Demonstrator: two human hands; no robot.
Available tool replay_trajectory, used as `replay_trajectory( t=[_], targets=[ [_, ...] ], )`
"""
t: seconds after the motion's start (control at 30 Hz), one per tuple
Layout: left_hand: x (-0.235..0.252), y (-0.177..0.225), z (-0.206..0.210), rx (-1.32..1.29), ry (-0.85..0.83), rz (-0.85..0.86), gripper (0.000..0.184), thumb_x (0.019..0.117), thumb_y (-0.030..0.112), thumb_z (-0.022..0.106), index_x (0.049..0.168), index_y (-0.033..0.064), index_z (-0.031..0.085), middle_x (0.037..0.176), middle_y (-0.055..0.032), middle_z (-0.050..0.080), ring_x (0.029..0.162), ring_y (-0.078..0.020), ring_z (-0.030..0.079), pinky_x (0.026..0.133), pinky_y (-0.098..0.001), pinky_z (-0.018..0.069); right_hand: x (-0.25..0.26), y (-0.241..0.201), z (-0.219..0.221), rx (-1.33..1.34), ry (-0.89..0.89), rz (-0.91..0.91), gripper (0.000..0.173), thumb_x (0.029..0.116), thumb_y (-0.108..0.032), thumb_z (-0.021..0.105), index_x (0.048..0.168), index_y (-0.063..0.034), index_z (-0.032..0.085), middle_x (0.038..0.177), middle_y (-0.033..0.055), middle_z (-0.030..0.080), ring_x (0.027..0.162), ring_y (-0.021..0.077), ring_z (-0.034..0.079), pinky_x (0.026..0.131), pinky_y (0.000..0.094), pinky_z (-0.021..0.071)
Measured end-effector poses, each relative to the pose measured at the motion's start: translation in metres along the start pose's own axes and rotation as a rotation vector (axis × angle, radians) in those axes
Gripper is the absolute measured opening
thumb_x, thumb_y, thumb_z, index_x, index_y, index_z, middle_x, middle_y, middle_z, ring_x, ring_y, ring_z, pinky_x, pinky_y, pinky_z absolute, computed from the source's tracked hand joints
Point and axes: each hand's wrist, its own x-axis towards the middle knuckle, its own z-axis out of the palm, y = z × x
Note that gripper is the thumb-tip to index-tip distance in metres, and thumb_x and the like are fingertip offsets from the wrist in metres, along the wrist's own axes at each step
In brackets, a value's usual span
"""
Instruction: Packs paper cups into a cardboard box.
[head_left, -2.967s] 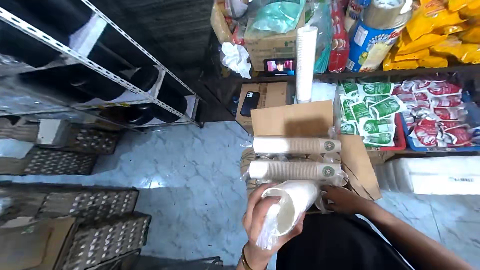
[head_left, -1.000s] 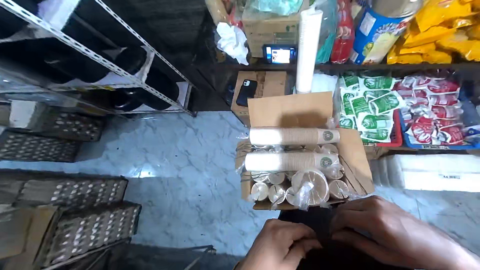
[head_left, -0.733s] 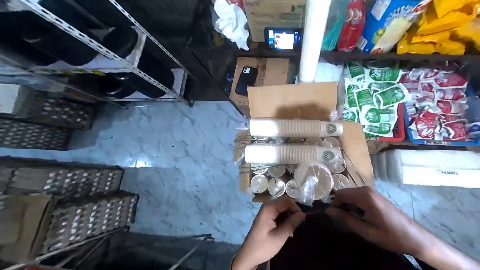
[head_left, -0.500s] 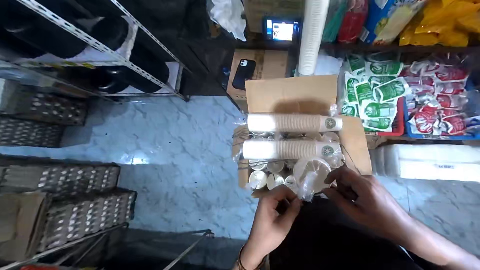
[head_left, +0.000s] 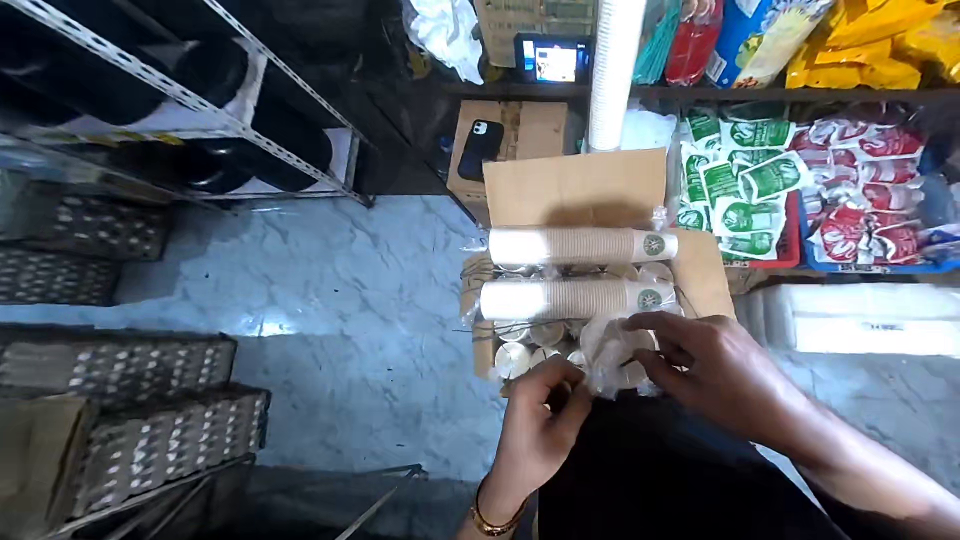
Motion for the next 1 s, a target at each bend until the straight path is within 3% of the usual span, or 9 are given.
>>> replay_trajectory(
  t=[0.13, 0.27, 0.43, 0.57, 0.77, 0.83, 1.0],
  targets=[
    [0.010, -0.003, -0.001, 0.068, 0.025, 0.012, 0.011, 0.0965, 0.014, 0.061, 0.095, 0.0047, 0.067, 0.075, 0.0020, 0.061, 0.059, -0.0042, 0.055, 0.052, -0.0207, 0.0476, 0.005, -0.002, 0.005, -0.049, -0.037, -0.017, 0.028, 0.0960, -0.019, 0.057, 0.118, -0.0171, 0.075, 0.065, -0.0033, 0.060, 0.052, 0.0091, 0.052, 0.050, 0.0315, 0.0484],
    [0.015, -0.005, -0.006, 0.118, 0.035, 0.006, 0.010, 0.0955, 0.014, 0.061, 0.095, 0.0061, 0.068, 0.075, 0.0027, 0.062, 0.059, -0.0042, 0.056, 0.053, -0.0206, 0.0483, 0.010, -0.001, 0.011, -0.127, -0.003, -0.100, 0.025, 0.1014, -0.025, 0.056, 0.114, -0.0165, 0.076, 0.074, -0.0006, 0.070, 0.060, 0.0140, 0.064, 0.056, 0.0373, 0.0551],
    [0.016, -0.002, -0.008, 0.174, 0.021, 0.008, 0.010, 0.0944, 0.014, 0.062, 0.095, 0.0058, 0.068, 0.076, 0.0025, 0.063, 0.060, -0.0038, 0.056, 0.053, -0.0205, 0.0489, 0.014, -0.002, 0.010, -0.192, -0.050, -0.131, 0.024, 0.1007, -0.023, 0.056, 0.112, -0.0143, 0.075, 0.070, 0.0026, 0.067, 0.058, 0.0208, 0.065, 0.054, 0.0434, 0.0547],
    [0.017, -0.002, -0.007, 0.187, 0.016, 0.020, 0.010, 0.0940, 0.015, 0.062, 0.095, 0.0063, 0.068, 0.077, 0.0022, 0.062, 0.061, -0.0044, 0.056, 0.053, -0.0210, 0.0487, 0.019, -0.002, 0.003, -0.129, -0.119, -0.152, 0.025, 0.1000, -0.026, 0.057, 0.115, -0.0140, 0.073, 0.068, 0.0006, 0.063, 0.057, 0.0173, 0.061, 0.054, 0.0408, 0.0535],
    [0.017, -0.001, -0.007, 0.228, -0.004, 0.022, 0.011, 0.0939, 0.016, 0.063, 0.093, 0.0067, 0.068, 0.078, 0.0016, 0.063, 0.063, -0.0045, 0.057, 0.055, -0.0218, 0.0501, 0.019, -0.006, 0.007, -0.225, -0.105, -0.118, 0.025, 0.0988, -0.032, 0.061, 0.109, -0.0120, 0.072, 0.074, 0.0057, 0.069, 0.064, 0.0257, 0.069, 0.057, 0.0486, 0.0569],
    [0.018, -0.001, -0.007, 0.234, 0.001, 0.013, 0.010, 0.0931, 0.015, 0.063, 0.094, 0.0068, 0.068, 0.079, 0.0012, 0.063, 0.063, -0.0052, 0.058, 0.055, -0.0227, 0.0506, 0.018, -0.003, 0.008, -0.176, -0.069, -0.136, 0.026, 0.0996, -0.032, 0.060, 0.109, -0.0113, 0.072, 0.071, 0.0042, 0.067, 0.061, 0.0228, 0.067, 0.056, 0.0459, 0.0564],
    [0.025, -0.002, -0.009, 0.279, 0.025, 0.036, 0.014, 0.0961, 0.020, 0.063, 0.093, 0.0080, 0.069, 0.078, 0.0025, 0.063, 0.063, -0.0047, 0.057, 0.056, -0.0226, 0.0502, 0.016, 0.006, 0.002, 0.113, -0.031, -0.153, 0.024, 0.1016, -0.028, 0.058, 0.110, -0.0099, 0.071, 0.066, -0.0027, 0.058, 0.054, 0.0078, 0.053, 0.053, 0.0287, 0.0487]
  ],
)
